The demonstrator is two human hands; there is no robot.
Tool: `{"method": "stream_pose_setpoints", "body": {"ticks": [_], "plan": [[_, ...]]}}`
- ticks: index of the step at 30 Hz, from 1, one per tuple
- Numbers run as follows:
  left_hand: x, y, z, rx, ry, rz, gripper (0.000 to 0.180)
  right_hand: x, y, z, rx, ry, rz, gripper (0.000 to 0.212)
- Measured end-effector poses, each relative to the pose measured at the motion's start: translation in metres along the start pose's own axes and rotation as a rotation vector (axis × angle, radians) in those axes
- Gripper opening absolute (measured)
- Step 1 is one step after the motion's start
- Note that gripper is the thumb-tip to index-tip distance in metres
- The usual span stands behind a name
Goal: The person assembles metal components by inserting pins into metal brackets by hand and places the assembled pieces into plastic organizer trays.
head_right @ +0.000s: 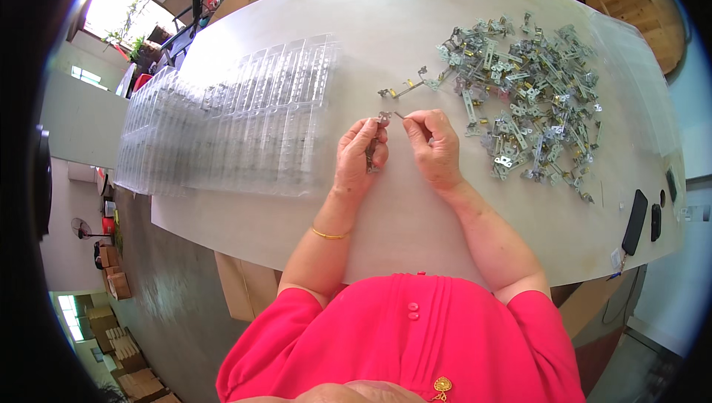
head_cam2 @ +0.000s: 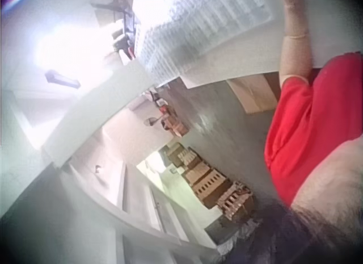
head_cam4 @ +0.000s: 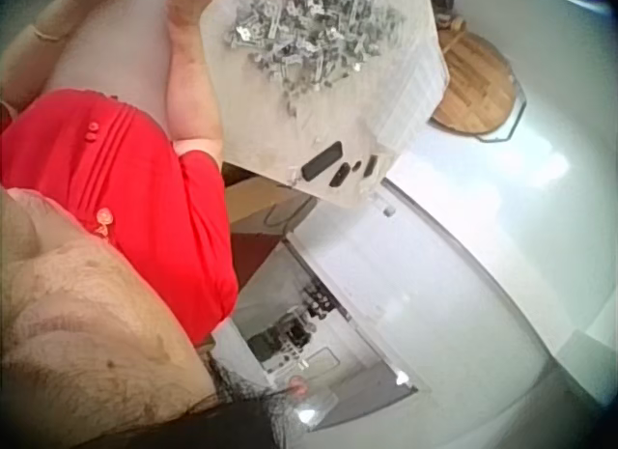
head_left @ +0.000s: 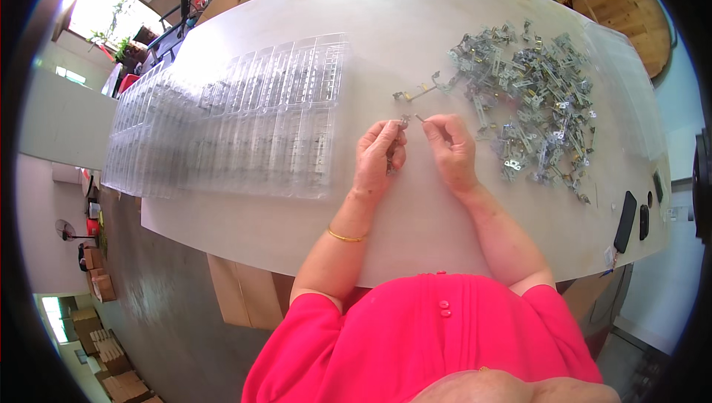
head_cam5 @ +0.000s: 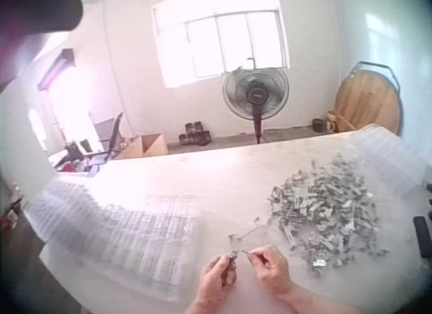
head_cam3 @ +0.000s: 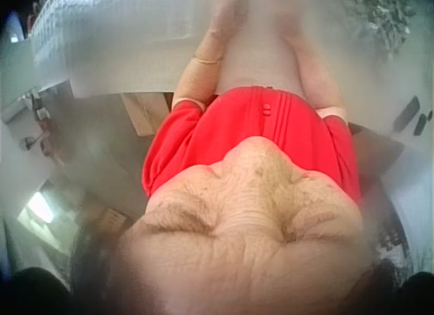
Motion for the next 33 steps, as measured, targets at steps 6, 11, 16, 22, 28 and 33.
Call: {"method": "stream_pose_setpoints", "body": {"ticks": [6,11,16,22,28,33], "plan": [[0.000,-0.001,0.000,0.024,0.001,-0.008,0.024,0.001,-0.007,0.000,0.032,-0.039,-0.041,0.004],[0.001,0.000,-0.003,-0.007,0.009,-0.029,0.023,0.001,-0.005,0.002,0.049,-0.043,-0.007,0.004],[0.003,0.002,-0.002,-0.144,0.022,-0.097,0.020,-0.001,-0.007,0.002,0.081,-0.050,-0.010,0.004],[0.007,0.004,-0.010,-0.400,0.006,-0.142,0.017,-0.001,-0.005,0.001,0.104,-0.086,0.046,0.006],[0.005,0.002,-0.006,-0.431,0.004,-0.113,0.016,0.001,0.003,-0.003,-0.095,-0.126,-0.138,0.014],[0.005,0.001,-0.012,-0.404,0.027,-0.116,0.016,-0.002,0.005,0.003,-0.281,-0.316,-0.429,0.016]]}}
Point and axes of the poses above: each hand's wrist, its own x-axis away from the middle knuckle, its own z-axis out of the back of the hand, y = z × x, the point moved 3 cm from there along -x, towards the middle knuckle
